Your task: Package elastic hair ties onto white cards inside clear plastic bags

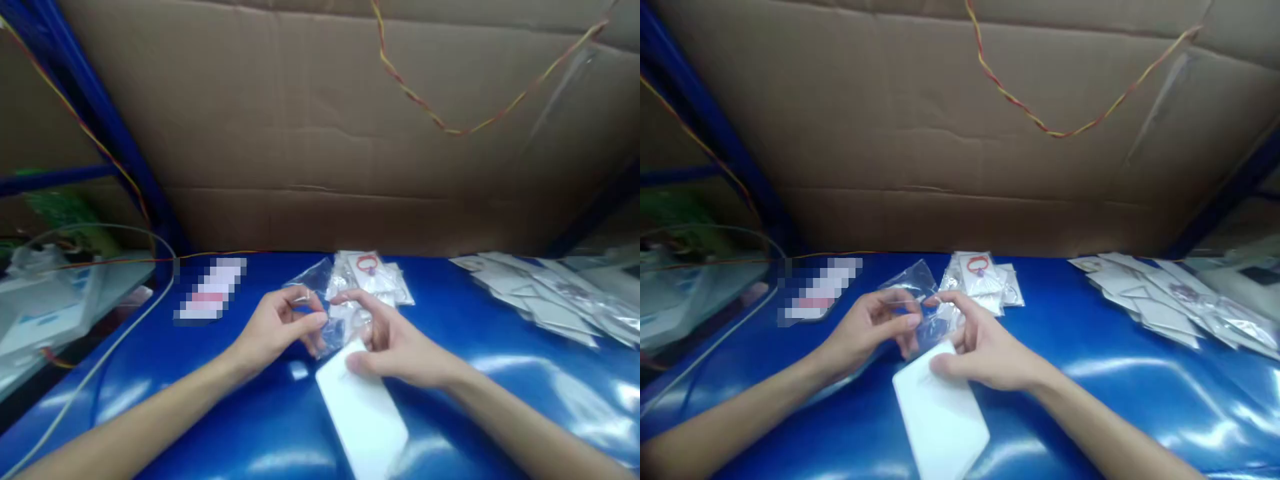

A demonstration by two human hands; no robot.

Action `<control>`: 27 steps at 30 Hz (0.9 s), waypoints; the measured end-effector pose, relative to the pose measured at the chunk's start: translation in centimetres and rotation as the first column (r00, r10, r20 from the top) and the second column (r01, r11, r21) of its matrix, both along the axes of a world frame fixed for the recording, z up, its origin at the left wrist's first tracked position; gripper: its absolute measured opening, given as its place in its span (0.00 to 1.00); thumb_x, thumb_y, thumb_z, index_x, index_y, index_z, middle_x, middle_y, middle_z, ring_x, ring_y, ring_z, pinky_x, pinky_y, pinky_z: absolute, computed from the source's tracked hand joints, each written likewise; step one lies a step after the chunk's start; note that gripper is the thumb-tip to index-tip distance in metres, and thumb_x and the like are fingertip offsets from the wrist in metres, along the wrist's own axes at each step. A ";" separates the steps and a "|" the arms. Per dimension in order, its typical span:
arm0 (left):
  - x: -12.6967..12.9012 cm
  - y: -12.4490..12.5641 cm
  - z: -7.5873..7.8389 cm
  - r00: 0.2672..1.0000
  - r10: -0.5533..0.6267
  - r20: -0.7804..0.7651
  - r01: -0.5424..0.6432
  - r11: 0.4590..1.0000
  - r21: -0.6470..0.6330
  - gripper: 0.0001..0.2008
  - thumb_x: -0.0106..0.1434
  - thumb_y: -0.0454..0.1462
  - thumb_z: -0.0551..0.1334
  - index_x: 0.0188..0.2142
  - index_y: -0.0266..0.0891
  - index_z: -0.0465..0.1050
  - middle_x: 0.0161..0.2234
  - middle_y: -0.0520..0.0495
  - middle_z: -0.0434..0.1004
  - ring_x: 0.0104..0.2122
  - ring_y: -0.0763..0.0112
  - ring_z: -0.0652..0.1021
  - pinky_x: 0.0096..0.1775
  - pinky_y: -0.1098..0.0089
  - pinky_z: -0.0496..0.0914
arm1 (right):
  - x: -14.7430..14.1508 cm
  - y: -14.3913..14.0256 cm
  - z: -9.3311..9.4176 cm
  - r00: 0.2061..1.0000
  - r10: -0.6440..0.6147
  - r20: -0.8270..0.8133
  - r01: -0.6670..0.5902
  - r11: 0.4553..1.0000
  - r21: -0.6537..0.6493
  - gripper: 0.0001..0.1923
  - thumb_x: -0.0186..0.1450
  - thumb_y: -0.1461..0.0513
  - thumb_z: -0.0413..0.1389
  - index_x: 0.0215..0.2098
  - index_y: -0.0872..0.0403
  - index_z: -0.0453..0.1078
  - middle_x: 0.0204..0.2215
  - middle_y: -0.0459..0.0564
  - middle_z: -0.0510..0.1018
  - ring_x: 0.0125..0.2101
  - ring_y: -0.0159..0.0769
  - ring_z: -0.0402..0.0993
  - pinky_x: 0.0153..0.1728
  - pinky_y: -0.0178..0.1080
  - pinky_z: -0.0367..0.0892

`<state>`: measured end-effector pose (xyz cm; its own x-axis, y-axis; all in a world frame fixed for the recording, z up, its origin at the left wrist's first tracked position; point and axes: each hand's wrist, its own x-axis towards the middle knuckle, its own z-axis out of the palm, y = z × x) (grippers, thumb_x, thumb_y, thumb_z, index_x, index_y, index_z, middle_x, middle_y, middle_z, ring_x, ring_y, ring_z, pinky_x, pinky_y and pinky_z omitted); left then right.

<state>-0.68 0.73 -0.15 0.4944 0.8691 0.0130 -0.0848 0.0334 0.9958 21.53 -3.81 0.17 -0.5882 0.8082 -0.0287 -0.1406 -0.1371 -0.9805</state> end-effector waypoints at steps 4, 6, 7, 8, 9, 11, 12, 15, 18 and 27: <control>0.2 -0.3 0.1 0.999 -0.038 -0.039 0.038 0.999 0.006 0.15 0.57 0.42 0.74 0.32 0.38 0.70 0.21 0.49 0.81 0.20 0.67 0.80 0.26 0.70 0.75 | -0.8 -0.1 -0.1 1.000 -0.030 -0.009 0.030 0.999 0.015 0.22 0.64 0.57 0.66 0.52 0.48 0.64 0.17 0.32 0.63 0.16 0.23 0.50 0.18 0.28 0.47; 0.2 -0.4 0.2 0.999 -0.029 -0.044 0.030 0.999 0.021 0.15 0.55 0.42 0.75 0.30 0.38 0.71 0.22 0.51 0.80 0.20 0.70 0.79 0.25 0.72 0.73 | -1.1 -0.1 -0.2 0.996 -0.086 -0.004 0.086 0.996 0.027 0.20 0.63 0.55 0.67 0.47 0.49 0.66 0.20 0.35 0.65 0.17 0.23 0.51 0.19 0.29 0.48; 0.3 -0.5 0.2 0.999 -0.020 -0.050 0.022 0.999 0.029 0.15 0.55 0.41 0.75 0.30 0.38 0.71 0.22 0.52 0.79 0.21 0.71 0.79 0.25 0.73 0.72 | -1.3 -0.1 -0.3 0.994 -0.110 0.007 0.110 0.993 0.038 0.20 0.62 0.54 0.68 0.45 0.50 0.66 0.21 0.36 0.66 0.18 0.23 0.52 0.19 0.29 0.50; 0.3 -0.6 0.2 0.998 -0.013 -0.055 0.015 0.999 0.033 0.15 0.55 0.41 0.75 0.29 0.38 0.71 0.23 0.52 0.78 0.21 0.72 0.78 0.25 0.74 0.72 | -1.4 0.0 -0.3 0.992 -0.128 0.017 0.127 0.991 0.051 0.20 0.61 0.54 0.69 0.44 0.51 0.66 0.22 0.37 0.67 0.19 0.23 0.53 0.20 0.29 0.51; 0.4 -0.7 0.2 0.998 -0.009 -0.056 0.011 0.999 0.039 0.15 0.55 0.42 0.75 0.29 0.38 0.72 0.23 0.53 0.78 0.21 0.73 0.77 0.26 0.74 0.71 | -1.4 0.0 -0.4 0.990 -0.142 0.024 0.140 0.988 0.064 0.21 0.61 0.53 0.69 0.44 0.51 0.66 0.23 0.37 0.68 0.19 0.23 0.54 0.19 0.29 0.52; 0.5 -0.9 0.2 0.998 -0.003 -0.070 0.008 0.997 0.073 0.14 0.57 0.42 0.74 0.30 0.38 0.73 0.23 0.53 0.78 0.22 0.73 0.77 0.27 0.74 0.71 | -1.5 0.1 -0.4 0.986 -0.159 0.049 0.155 0.985 0.080 0.21 0.61 0.53 0.69 0.43 0.52 0.66 0.20 0.35 0.64 0.18 0.22 0.51 0.18 0.28 0.49; 0.5 -1.0 0.2 0.997 0.012 -0.081 -0.003 0.995 0.104 0.13 0.58 0.42 0.73 0.30 0.38 0.73 0.23 0.52 0.78 0.22 0.73 0.77 0.27 0.74 0.70 | -1.4 0.1 -0.4 0.985 -0.163 0.058 0.158 0.984 0.084 0.20 0.61 0.54 0.69 0.42 0.52 0.66 0.19 0.34 0.63 0.17 0.21 0.49 0.17 0.27 0.47; 0.5 -1.2 0.3 0.990 0.088 -0.108 -0.065 0.978 0.199 0.11 0.62 0.43 0.71 0.31 0.38 0.76 0.26 0.50 0.81 0.25 0.72 0.78 0.28 0.75 0.70 | -1.2 0.2 -0.5 0.986 -0.153 0.066 0.150 0.987 0.050 0.20 0.60 0.55 0.70 0.42 0.52 0.65 0.17 0.32 0.60 0.16 0.21 0.46 0.16 0.27 0.45; 0.5 -1.3 0.5 0.989 0.106 -0.103 -0.082 0.974 0.210 0.11 0.63 0.44 0.69 0.32 0.38 0.76 0.26 0.49 0.82 0.25 0.70 0.79 0.29 0.73 0.71 | -1.2 0.2 -0.6 0.995 -0.090 0.049 0.091 0.996 -0.006 0.20 0.60 0.56 0.70 0.41 0.51 0.65 0.14 0.31 0.59 0.15 0.22 0.46 0.16 0.28 0.43; 0.4 -1.0 0.3 0.988 0.127 -0.086 -0.115 0.985 0.132 0.16 0.63 0.49 0.68 0.31 0.39 0.73 0.23 0.50 0.80 0.19 0.72 0.75 0.23 0.74 0.67 | -0.4 0.2 -1.2 1.000 0.011 0.005 -0.011 0.997 -0.080 0.35 0.52 0.60 0.75 0.53 0.53 0.66 0.18 0.34 0.71 0.16 0.22 0.56 0.18 0.27 0.51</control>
<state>-0.31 -0.28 0.11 0.3903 0.9167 0.0855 0.0129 -0.0983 0.9951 21.16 -3.62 -1.03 -0.5967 0.7968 -0.0957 -0.1336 -0.2162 -0.9672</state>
